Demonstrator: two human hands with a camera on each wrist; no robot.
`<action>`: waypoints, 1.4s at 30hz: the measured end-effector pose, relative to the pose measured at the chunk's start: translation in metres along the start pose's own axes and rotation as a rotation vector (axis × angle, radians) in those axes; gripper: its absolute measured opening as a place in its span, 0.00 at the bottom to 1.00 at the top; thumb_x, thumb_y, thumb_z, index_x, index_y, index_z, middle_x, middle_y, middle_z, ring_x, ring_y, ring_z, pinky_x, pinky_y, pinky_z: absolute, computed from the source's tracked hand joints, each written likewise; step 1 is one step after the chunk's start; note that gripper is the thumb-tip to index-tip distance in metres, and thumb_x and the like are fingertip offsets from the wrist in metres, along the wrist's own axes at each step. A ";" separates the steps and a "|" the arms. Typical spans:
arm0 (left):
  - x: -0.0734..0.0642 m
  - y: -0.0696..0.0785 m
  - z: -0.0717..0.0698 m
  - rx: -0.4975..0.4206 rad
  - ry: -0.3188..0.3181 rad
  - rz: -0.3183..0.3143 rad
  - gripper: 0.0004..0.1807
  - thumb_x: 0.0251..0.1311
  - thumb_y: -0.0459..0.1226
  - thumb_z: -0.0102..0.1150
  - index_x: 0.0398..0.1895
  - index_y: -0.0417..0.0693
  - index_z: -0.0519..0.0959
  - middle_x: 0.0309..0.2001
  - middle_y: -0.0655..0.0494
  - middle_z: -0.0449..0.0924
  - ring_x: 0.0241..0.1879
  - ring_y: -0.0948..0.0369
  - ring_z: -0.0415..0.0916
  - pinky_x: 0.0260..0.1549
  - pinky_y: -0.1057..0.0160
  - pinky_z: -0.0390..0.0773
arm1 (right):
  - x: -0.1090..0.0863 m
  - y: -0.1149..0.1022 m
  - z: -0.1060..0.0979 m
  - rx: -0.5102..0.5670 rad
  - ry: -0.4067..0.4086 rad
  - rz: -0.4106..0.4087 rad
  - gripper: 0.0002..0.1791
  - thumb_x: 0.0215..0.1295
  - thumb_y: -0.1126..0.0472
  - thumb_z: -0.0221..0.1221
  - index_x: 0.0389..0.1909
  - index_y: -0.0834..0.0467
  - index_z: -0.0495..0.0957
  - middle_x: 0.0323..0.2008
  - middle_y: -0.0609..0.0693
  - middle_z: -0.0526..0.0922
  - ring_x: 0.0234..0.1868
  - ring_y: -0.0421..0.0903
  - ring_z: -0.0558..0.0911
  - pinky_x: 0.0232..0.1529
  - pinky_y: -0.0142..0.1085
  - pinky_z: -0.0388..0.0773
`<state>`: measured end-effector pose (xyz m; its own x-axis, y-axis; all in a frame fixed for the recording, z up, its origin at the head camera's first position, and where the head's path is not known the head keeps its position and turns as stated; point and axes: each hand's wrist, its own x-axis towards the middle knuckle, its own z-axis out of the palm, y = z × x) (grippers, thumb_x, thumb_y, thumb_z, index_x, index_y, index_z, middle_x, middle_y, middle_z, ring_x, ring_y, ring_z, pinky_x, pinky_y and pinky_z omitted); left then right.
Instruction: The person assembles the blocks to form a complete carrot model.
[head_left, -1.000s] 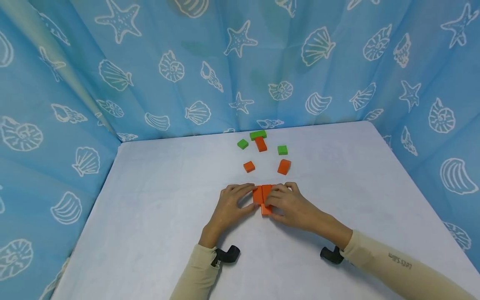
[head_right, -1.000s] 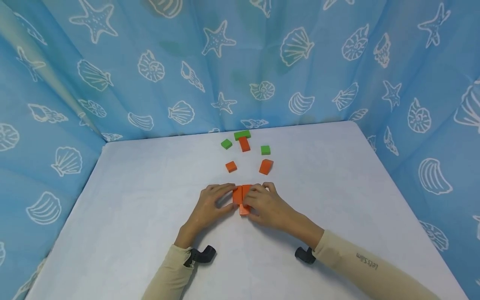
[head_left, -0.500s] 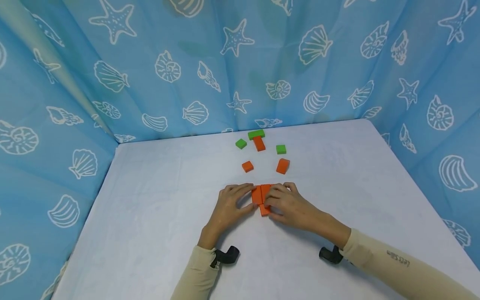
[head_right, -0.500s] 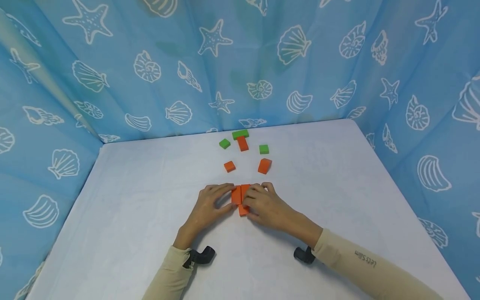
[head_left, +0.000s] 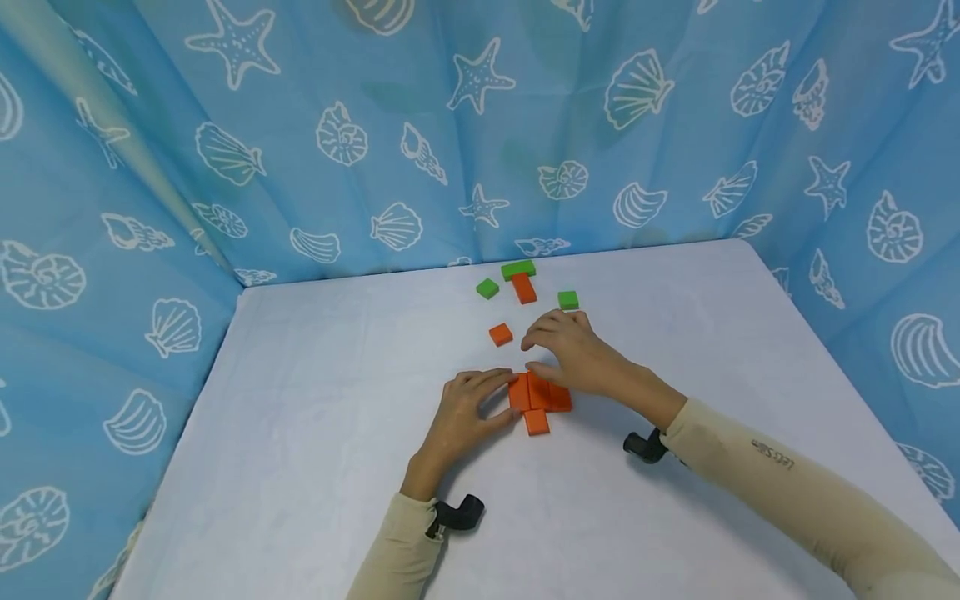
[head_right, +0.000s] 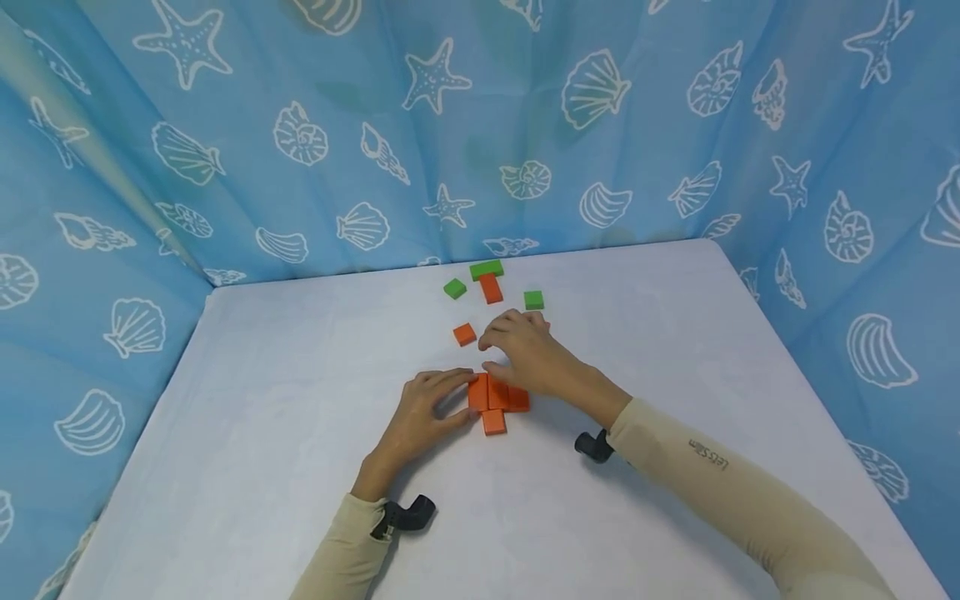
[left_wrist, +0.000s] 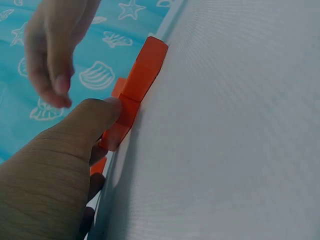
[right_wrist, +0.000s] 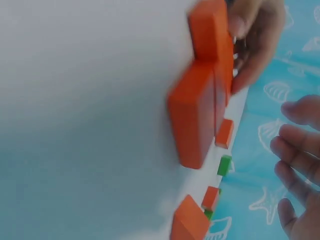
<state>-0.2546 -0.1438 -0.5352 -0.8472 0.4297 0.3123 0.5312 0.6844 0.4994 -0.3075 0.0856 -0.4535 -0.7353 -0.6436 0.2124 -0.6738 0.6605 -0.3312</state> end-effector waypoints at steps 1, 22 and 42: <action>-0.001 0.000 0.000 -0.001 -0.002 0.000 0.29 0.63 0.53 0.65 0.66 0.57 0.77 0.66 0.63 0.74 0.61 0.55 0.68 0.58 0.49 0.65 | 0.006 0.001 0.000 -0.007 -0.007 0.010 0.14 0.62 0.56 0.69 0.47 0.55 0.85 0.50 0.49 0.82 0.59 0.52 0.72 0.59 0.54 0.61; -0.001 0.000 0.000 -0.021 0.017 0.010 0.27 0.63 0.51 0.66 0.65 0.57 0.78 0.65 0.62 0.75 0.60 0.56 0.69 0.59 0.48 0.65 | 0.076 0.026 0.021 -0.068 -0.186 0.094 0.20 0.64 0.56 0.67 0.56 0.55 0.82 0.60 0.52 0.79 0.65 0.54 0.69 0.63 0.58 0.59; -0.001 -0.001 -0.002 0.011 0.009 0.006 0.27 0.64 0.52 0.64 0.65 0.58 0.78 0.65 0.63 0.74 0.60 0.56 0.69 0.58 0.50 0.66 | 0.049 0.024 0.006 -0.071 -0.128 0.060 0.16 0.63 0.54 0.67 0.51 0.54 0.83 0.50 0.49 0.82 0.58 0.52 0.72 0.59 0.55 0.60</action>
<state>-0.2545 -0.1456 -0.5346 -0.8438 0.4288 0.3226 0.5365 0.6883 0.4883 -0.3596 0.0671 -0.4566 -0.7621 -0.6433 0.0733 -0.6358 0.7221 -0.2727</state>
